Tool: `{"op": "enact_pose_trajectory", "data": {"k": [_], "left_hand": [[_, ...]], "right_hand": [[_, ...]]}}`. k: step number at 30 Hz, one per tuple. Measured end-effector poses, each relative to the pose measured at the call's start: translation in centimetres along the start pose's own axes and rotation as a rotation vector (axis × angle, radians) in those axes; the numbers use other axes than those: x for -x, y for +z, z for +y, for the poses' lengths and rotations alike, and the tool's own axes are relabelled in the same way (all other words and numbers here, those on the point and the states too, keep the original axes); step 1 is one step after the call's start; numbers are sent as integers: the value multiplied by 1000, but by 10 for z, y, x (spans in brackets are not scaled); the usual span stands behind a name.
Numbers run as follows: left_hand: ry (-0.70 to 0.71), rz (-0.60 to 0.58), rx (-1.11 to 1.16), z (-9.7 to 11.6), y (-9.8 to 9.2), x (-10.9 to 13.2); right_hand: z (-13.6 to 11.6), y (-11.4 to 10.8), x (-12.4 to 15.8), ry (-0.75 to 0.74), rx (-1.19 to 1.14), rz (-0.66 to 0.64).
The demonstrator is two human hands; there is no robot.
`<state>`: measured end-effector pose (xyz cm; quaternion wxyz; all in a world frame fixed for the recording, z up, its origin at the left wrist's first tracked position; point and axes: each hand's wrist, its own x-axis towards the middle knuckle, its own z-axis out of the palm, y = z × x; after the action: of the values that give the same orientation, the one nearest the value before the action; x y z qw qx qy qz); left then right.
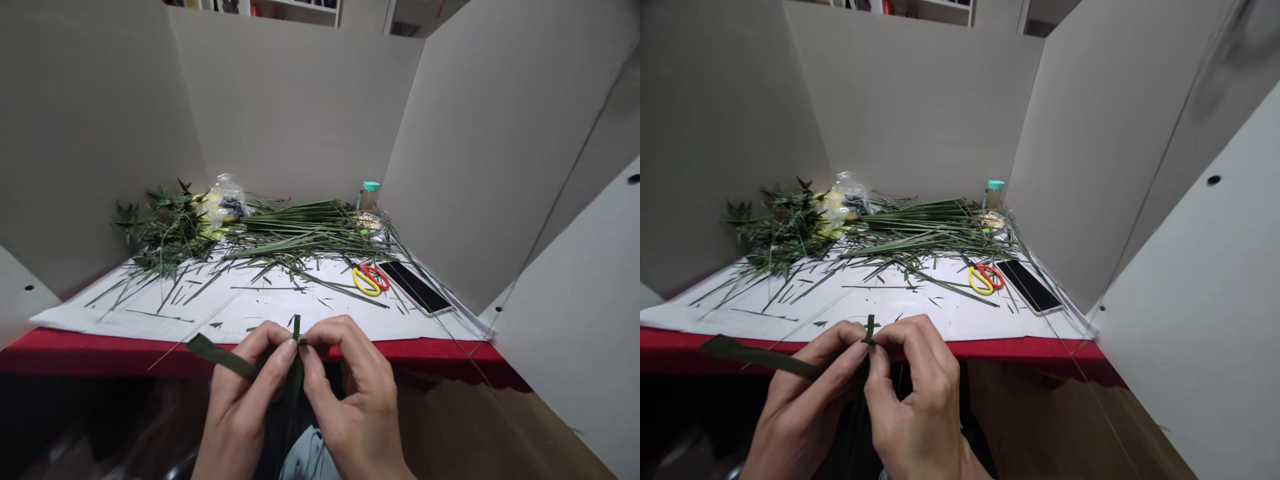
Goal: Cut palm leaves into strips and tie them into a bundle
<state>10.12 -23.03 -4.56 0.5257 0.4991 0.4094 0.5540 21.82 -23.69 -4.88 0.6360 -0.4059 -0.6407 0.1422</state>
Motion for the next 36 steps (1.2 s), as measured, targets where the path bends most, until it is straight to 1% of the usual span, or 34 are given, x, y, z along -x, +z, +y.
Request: {"op": "enact_pose_trajectory", "data": {"k": [4,8,12,15,17,21,25,28,30,34,36], "left_hand": [[-25,-18,67,1,1,-1],[-34,-23,78,3,2,-3],[21,-38,3,3,1,-1],[59,-17,-50,1,1,-1],[61,3,-39,1,2,-1],[38,19,33,2,6,-1],[8,18,94,3,7,0],[-11,13,108,1,4,0],[-14,-17,87,-3,1,0],[-21,-122,-6,-9,-5,-1],[-11,-124,-30,-10,-6,-1]], "right_hand": [[1,0,2,-26,-50,10],[1,0,2,-25,-50,4],[2,0,1,12,-27,49],[2,2,1,33,-20,65],[2,2,1,33,-9,57],[3,1,1,-4,38,20],[3,0,3,-52,-18,0],[2,-1,3,-78,-52,8],[2,-1,3,-63,-54,17],[4,-1,2,-7,-54,36],[6,-1,2,5,-45,31]]}}
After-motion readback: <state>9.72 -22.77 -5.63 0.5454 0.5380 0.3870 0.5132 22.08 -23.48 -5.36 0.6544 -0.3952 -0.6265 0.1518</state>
